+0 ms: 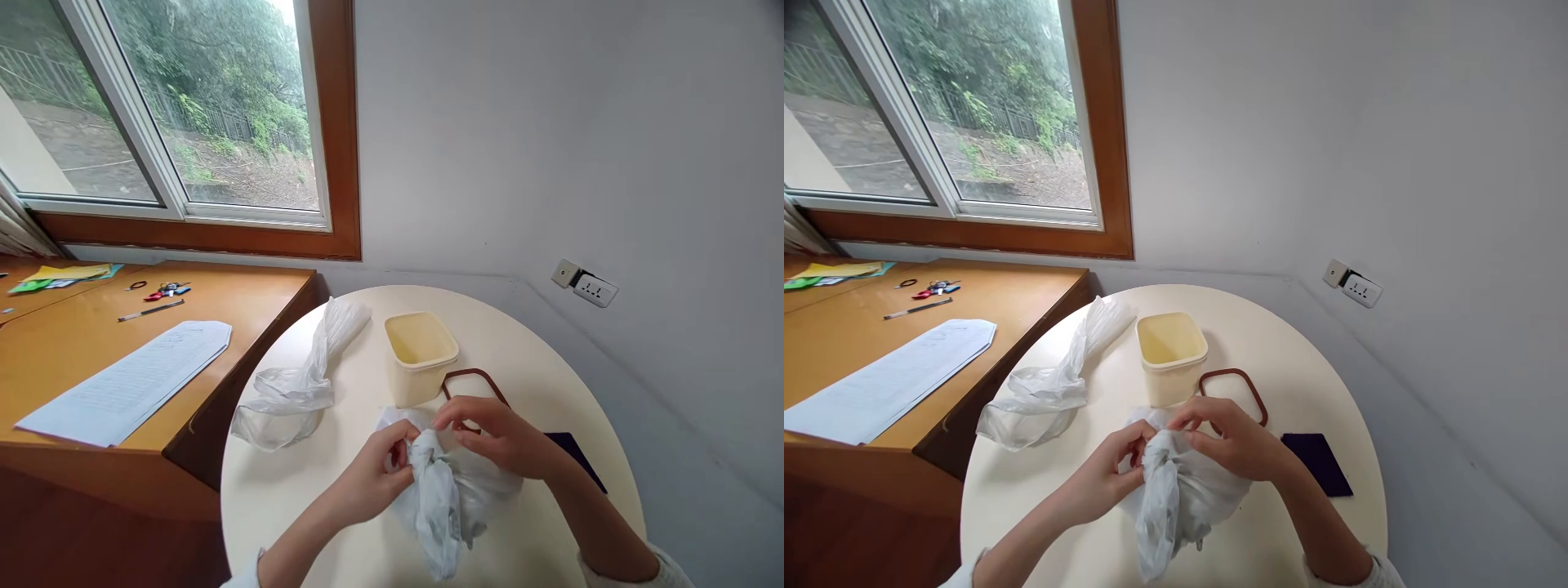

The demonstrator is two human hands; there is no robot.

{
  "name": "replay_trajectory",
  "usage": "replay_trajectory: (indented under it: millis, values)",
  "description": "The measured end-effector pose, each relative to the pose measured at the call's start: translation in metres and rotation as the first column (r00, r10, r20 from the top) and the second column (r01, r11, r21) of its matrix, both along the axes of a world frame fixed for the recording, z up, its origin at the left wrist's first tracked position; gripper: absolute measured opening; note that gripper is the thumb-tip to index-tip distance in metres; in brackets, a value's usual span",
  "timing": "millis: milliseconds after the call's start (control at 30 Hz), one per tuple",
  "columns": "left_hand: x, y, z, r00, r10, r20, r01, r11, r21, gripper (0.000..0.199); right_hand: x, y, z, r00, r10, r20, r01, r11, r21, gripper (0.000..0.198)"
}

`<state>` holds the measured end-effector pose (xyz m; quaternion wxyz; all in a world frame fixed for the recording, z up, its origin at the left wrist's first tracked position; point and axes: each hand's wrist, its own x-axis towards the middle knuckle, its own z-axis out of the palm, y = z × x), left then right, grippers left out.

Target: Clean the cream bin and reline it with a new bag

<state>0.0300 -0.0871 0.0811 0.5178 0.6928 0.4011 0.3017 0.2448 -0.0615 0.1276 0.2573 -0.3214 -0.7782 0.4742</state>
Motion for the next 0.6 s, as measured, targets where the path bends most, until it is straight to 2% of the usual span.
replay_trajectory:
  millis: [167, 333, 400, 500, 600]
  values:
    - [0.003, 0.001, -0.003, 1.0, 0.006, 0.003, -0.006, 0.998, 0.061, 0.003, -0.016, -0.006, -0.02, 0.984, -0.081, 0.16, 0.079, 0.997, 0.017, 0.037]
    - [0.006, 0.001, -0.002, 0.997, 0.079, 0.017, -0.08, 0.993, 0.084, 0.008, -0.024, -0.01, -0.03, 0.981, -0.152, 0.121, 0.141, 0.985, 0.096, 0.013]
    - [0.004, 0.001, 0.0, 0.998, 0.052, 0.04, -0.055, 0.997, 0.055, 0.008, -0.024, -0.01, -0.033, 0.982, -0.163, 0.093, 0.153, 0.982, 0.108, 0.013]
    - [-0.001, 0.005, 0.005, 0.991, -0.042, 0.128, 0.05, 0.997, -0.056, 0.001, -0.025, -0.01, -0.038, 0.978, -0.203, 0.056, 0.194, 0.972, 0.134, 0.015]
    - [-0.005, 0.01, 0.005, 0.974, -0.067, 0.218, 0.103, 0.982, -0.16, 0.015, -0.027, -0.011, -0.045, 0.97, -0.242, 0.009, 0.236, 0.954, 0.186, 0.018]
